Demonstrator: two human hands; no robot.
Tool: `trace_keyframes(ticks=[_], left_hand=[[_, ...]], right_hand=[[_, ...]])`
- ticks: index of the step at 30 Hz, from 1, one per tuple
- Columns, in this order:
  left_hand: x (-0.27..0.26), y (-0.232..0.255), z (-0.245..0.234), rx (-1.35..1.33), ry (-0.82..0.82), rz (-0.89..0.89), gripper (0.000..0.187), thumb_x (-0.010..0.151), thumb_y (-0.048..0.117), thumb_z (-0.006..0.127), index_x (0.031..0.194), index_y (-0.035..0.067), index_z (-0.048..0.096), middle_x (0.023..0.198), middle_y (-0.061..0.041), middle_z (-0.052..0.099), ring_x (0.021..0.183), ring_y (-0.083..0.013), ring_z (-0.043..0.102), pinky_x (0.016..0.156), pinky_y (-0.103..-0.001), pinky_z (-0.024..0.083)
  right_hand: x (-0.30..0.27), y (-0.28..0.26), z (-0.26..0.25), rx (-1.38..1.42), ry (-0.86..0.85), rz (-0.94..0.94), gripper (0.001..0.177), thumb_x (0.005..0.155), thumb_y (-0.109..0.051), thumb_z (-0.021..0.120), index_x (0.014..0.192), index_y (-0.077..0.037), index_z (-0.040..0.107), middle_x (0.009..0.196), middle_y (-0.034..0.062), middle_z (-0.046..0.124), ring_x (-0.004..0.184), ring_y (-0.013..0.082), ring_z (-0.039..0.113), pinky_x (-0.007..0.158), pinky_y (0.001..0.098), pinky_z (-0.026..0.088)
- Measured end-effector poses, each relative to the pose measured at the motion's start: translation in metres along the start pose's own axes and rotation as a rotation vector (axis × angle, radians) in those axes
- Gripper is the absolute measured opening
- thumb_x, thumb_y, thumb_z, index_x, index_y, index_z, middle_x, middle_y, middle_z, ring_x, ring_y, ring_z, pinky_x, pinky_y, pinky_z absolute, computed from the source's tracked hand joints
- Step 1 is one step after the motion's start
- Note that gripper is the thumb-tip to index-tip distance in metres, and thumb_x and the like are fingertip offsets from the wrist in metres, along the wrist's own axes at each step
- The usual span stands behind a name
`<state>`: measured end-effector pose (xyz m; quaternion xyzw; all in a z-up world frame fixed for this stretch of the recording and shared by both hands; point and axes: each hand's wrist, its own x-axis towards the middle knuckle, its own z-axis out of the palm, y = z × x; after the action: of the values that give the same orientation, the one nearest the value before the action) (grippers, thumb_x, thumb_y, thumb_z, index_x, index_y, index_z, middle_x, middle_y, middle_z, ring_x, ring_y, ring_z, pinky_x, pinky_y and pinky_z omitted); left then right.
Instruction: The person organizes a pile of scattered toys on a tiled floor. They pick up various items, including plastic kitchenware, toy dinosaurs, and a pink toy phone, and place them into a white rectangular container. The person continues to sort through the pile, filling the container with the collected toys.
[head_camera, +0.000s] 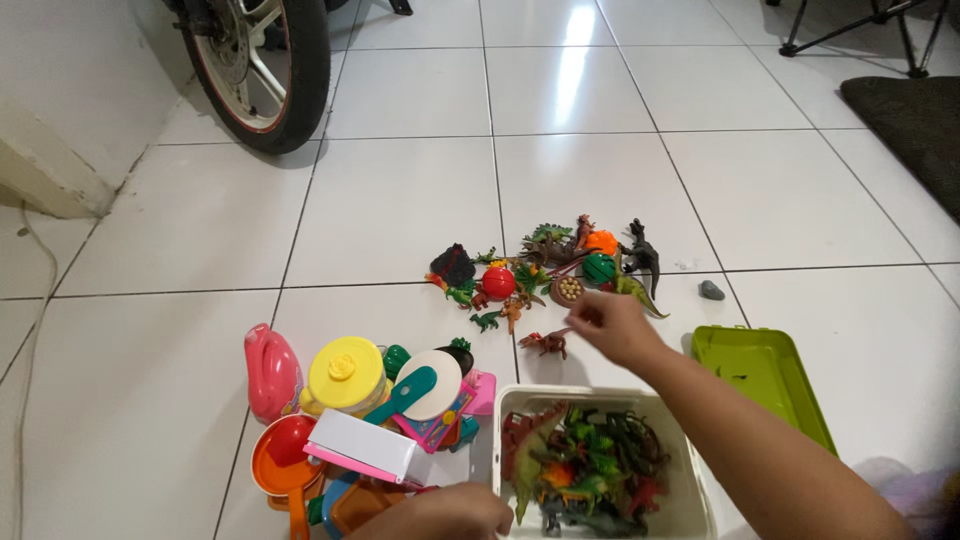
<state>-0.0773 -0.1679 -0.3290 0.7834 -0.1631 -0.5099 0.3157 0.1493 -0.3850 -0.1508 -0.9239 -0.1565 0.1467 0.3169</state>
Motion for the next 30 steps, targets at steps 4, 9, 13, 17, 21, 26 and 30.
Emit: trace_keyframes(ticks=[4,9,13,17,21,26,30], left_hand=[[0.011,-0.042,0.04,0.352,0.233,0.305,0.017,0.09,0.011,0.063,0.104,0.006,0.072,0.093,-0.025,0.072,0.093,-0.0405,0.073,0.08,-0.047,0.058],[0.007,-0.049,0.046,0.342,0.439,0.453,0.01,0.094,0.007,0.062,0.098,0.0,0.067,0.088,-0.029,0.069,0.094,-0.0426,0.074,0.083,-0.048,0.061],[0.017,-0.063,0.051,0.337,0.496,0.483,0.013,0.096,0.009,0.06,0.092,-0.003,0.064,0.082,-0.028,0.068,0.091,-0.0434,0.074,0.082,-0.048,0.061],[0.046,-0.074,0.064,0.235,0.546,0.427,0.018,0.093,0.012,0.061,0.098,-0.002,0.07,0.076,-0.032,0.065,0.078,-0.0487,0.069,0.07,-0.053,0.056],[0.056,-0.044,0.054,-0.28,0.535,0.114,0.036,0.097,0.024,0.057,0.092,-0.009,0.069,0.077,-0.029,0.069,0.073,-0.0387,0.075,0.065,-0.045,0.058],[0.013,0.022,0.015,-1.072,0.356,-0.096,0.045,0.103,0.028,0.046,0.094,-0.014,0.061,0.08,-0.026,0.07,0.066,-0.0352,0.076,0.052,-0.044,0.057],[0.006,0.044,-0.016,-0.928,0.338,-0.131,0.053,0.103,0.031,0.043,0.091,-0.016,0.063,0.079,-0.03,0.073,0.059,-0.0326,0.073,0.046,-0.04,0.056]], right_hand=[[0.013,0.02,0.018,-0.162,-0.054,0.001,0.043,0.085,-0.024,0.081,0.125,-0.014,0.069,0.123,0.0114,0.069,0.104,0.0219,0.069,0.093,0.0379,0.057],[0.01,0.006,0.048,-0.44,-0.248,-0.011,0.08,0.082,-0.019,0.083,0.152,-0.029,0.047,0.156,0.0129,0.032,0.122,0.0323,0.057,0.105,0.0409,0.05],[0.014,0.024,0.065,-0.512,-0.292,-0.054,0.052,0.084,-0.017,0.08,0.131,-0.018,0.06,0.138,0.0117,0.055,0.119,0.0314,0.062,0.101,0.0415,0.054],[0.013,0.044,0.064,-0.512,-0.356,0.008,0.021,0.096,-0.018,0.07,0.117,-0.011,0.067,0.118,0.0112,0.069,0.106,0.0243,0.07,0.092,0.0372,0.059],[0.016,0.057,0.027,-0.07,-0.103,0.067,0.014,0.09,-0.008,0.073,0.104,-0.004,0.072,0.102,0.01,0.077,0.086,0.02,0.076,0.078,0.0344,0.064],[-0.002,0.037,-0.051,0.246,0.125,0.054,0.009,0.088,-0.006,0.075,0.097,-0.005,0.072,0.098,0.0131,0.08,0.083,0.0195,0.074,0.073,0.0343,0.061],[-0.048,0.004,-0.091,0.359,-0.235,0.087,0.004,0.086,-0.005,0.075,0.089,-0.003,0.073,0.097,0.011,0.083,0.084,0.0197,0.075,0.07,0.0317,0.062]])
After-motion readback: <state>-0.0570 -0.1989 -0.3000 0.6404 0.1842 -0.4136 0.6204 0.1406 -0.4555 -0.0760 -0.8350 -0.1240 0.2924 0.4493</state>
